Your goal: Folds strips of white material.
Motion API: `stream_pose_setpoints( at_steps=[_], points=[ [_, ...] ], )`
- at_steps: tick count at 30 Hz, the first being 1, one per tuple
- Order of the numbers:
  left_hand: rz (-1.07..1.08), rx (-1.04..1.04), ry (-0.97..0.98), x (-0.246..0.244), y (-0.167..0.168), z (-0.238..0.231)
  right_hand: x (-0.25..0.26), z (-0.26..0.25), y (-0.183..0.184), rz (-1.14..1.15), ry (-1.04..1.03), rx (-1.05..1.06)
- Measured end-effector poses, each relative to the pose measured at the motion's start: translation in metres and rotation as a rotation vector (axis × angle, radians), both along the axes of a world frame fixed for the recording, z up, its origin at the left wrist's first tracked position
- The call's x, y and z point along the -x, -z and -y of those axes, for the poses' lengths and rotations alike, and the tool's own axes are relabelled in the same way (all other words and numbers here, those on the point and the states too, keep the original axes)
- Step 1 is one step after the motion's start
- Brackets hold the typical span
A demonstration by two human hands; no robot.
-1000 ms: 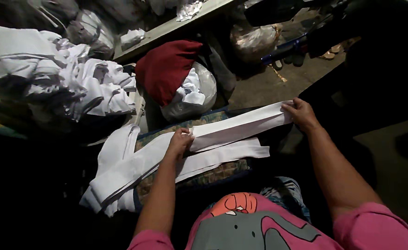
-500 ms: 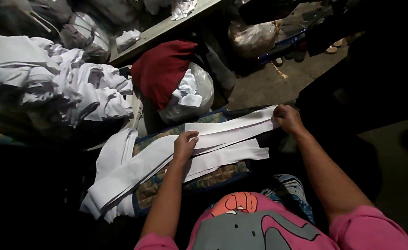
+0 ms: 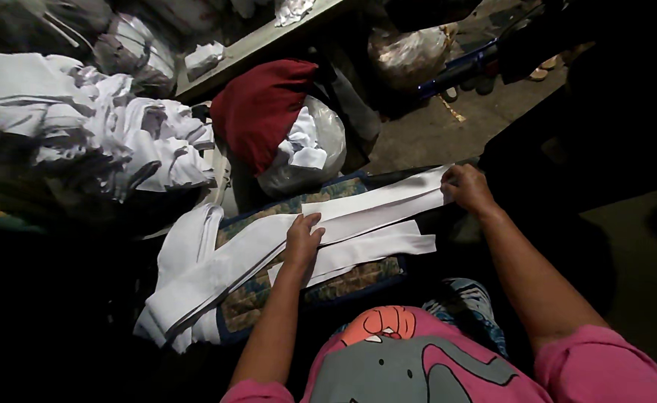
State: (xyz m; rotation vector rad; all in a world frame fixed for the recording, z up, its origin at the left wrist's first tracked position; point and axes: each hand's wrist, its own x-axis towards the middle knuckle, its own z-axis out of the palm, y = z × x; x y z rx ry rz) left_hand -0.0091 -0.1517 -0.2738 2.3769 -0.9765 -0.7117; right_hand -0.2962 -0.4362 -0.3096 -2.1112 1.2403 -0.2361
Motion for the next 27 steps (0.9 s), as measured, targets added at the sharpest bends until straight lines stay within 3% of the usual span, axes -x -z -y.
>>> stream_pose_setpoints(
  at_steps=[14,27],
  points=[
    [-0.196,-0.105,0.034,-0.032,-0.011,-0.009,-0.001,0.004,-0.005,-0.073,-0.061,-0.017],
    [-0.134,-0.106,0.057,-0.024,-0.010,-0.007,0.005,0.009,-0.007,-0.024,-0.061,0.002]
  ],
)
